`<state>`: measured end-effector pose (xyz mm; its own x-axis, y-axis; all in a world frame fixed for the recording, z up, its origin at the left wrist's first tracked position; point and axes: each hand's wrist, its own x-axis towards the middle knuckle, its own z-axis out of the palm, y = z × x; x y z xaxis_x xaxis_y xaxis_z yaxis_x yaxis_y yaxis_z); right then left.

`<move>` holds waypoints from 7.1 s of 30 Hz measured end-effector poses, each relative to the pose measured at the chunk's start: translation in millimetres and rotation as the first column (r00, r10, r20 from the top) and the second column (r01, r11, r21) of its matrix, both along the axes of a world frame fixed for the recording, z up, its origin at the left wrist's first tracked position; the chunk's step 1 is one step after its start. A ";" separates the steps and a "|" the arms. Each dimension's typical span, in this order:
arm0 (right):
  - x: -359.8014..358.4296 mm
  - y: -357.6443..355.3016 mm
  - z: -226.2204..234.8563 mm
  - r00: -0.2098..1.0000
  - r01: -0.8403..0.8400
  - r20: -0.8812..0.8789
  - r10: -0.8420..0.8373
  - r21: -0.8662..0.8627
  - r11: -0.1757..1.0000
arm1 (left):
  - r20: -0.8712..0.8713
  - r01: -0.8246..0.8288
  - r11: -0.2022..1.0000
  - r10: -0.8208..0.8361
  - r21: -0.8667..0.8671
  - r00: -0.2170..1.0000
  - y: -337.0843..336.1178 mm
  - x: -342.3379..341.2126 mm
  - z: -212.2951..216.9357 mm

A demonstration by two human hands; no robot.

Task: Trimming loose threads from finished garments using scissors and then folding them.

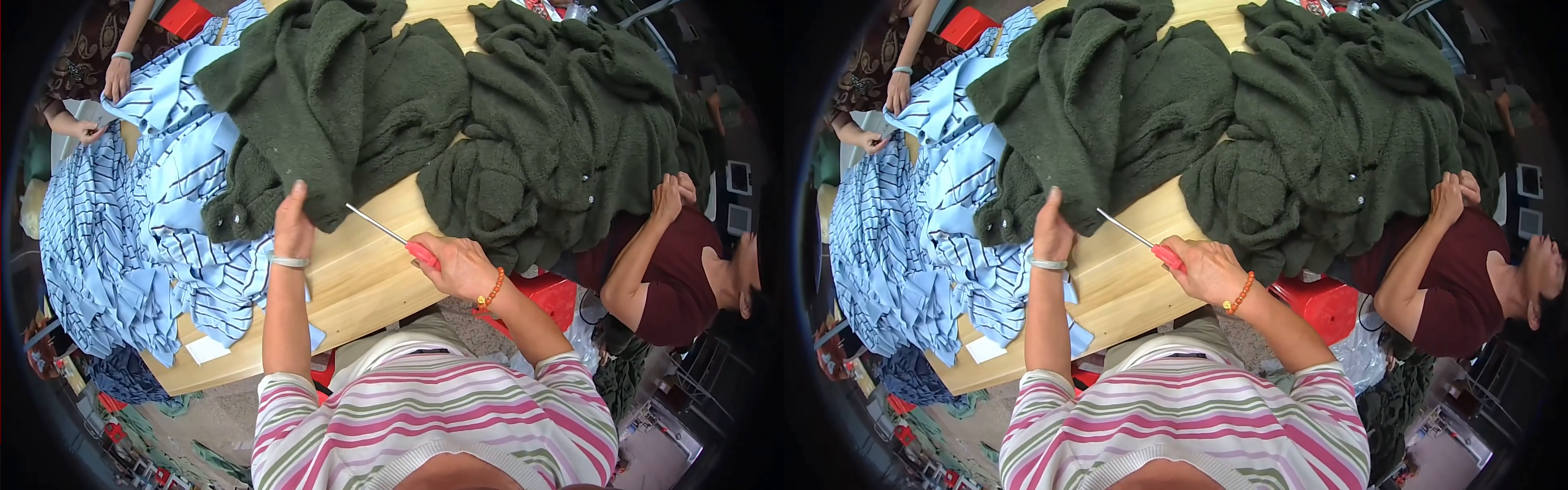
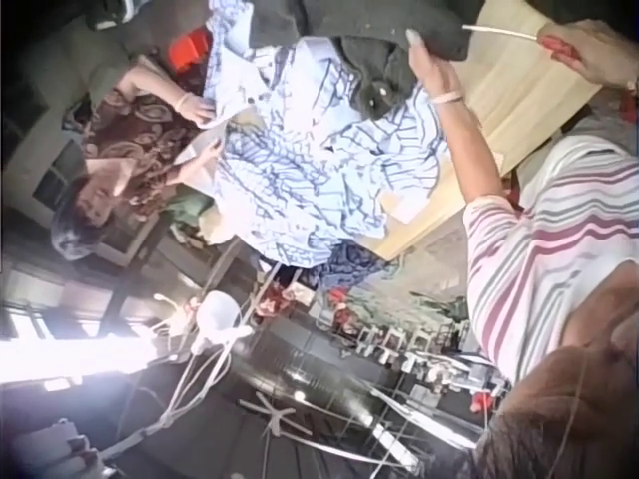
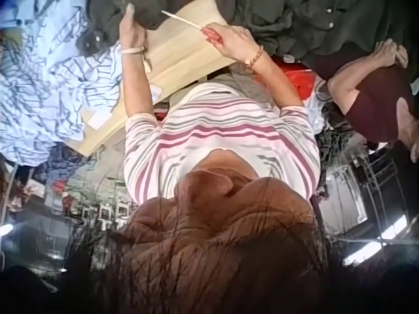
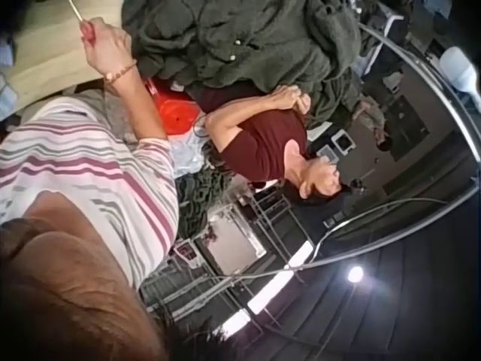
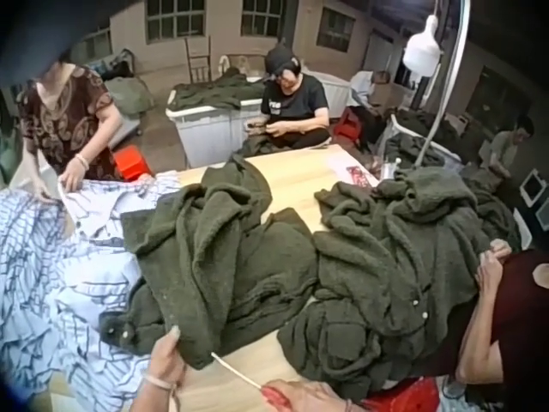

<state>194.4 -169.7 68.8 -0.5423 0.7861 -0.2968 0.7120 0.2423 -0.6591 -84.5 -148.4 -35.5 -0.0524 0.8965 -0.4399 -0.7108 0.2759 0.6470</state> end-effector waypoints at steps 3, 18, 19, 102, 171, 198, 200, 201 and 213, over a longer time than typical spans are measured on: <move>-7.1 3.4 2.9 1.000 -0.009 0.009 0.009 -0.017 1.000 | 0.023 -0.078 0.995 0.079 -0.056 0.997 14.0 -16.2 18.5; -40.6 22.7 8.8 0.994 0.016 -0.105 -0.011 0.052 0.999 | -0.577 0.192 0.981 -0.143 0.024 0.804 -17.2 37.4 -31.5; -41.7 24.9 8.5 0.992 0.030 -0.128 -0.019 0.080 0.996 | -0.530 0.222 0.975 -0.170 0.035 0.831 -27.7 53.4 -33.6; -7.1 25.2 -13.2 0.964 0.194 0.184 -0.192 0.006 0.981 | 0.134 0.310 0.920 -0.285 -0.241 0.949 -1.3 26.5 -25.0; -52.8 50.1 -31.3 0.982 -0.111 -0.012 0.190 0.779 0.617 | -0.594 0.464 0.644 -0.018 0.609 0.804 -68.4 20.8 224.7; 165.7 48.5 75.2 0.612 0.789 -0.367 -0.700 0.229 0.570 | -0.872 0.328 0.940 0.081 -0.094 -0.483 50.6 55.5 -52.5; 143.1 35.4 61.1 0.789 0.614 -0.244 -0.564 0.343 0.711 | -0.891 0.507 0.841 0.072 -0.187 -0.448 40.7 38.7 -62.0; 126.6 28.0 61.6 0.839 0.536 -0.086 -0.538 0.301 0.788 | -0.906 0.508 0.859 0.162 -0.065 -0.391 24.0 34.5 -75.5; 55.3 -10.6 -13.5 0.964 0.121 0.243 -0.107 -0.044 0.992 | -0.992 0.511 0.851 -0.098 -0.125 -0.079 -72.1 88.7 3.7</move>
<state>249.7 -180.3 55.3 -0.3573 0.8162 -0.4541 0.8715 0.1165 -0.4763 4.3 -220.5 -31.9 0.0856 0.9950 -0.0524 0.7512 -0.0299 0.6594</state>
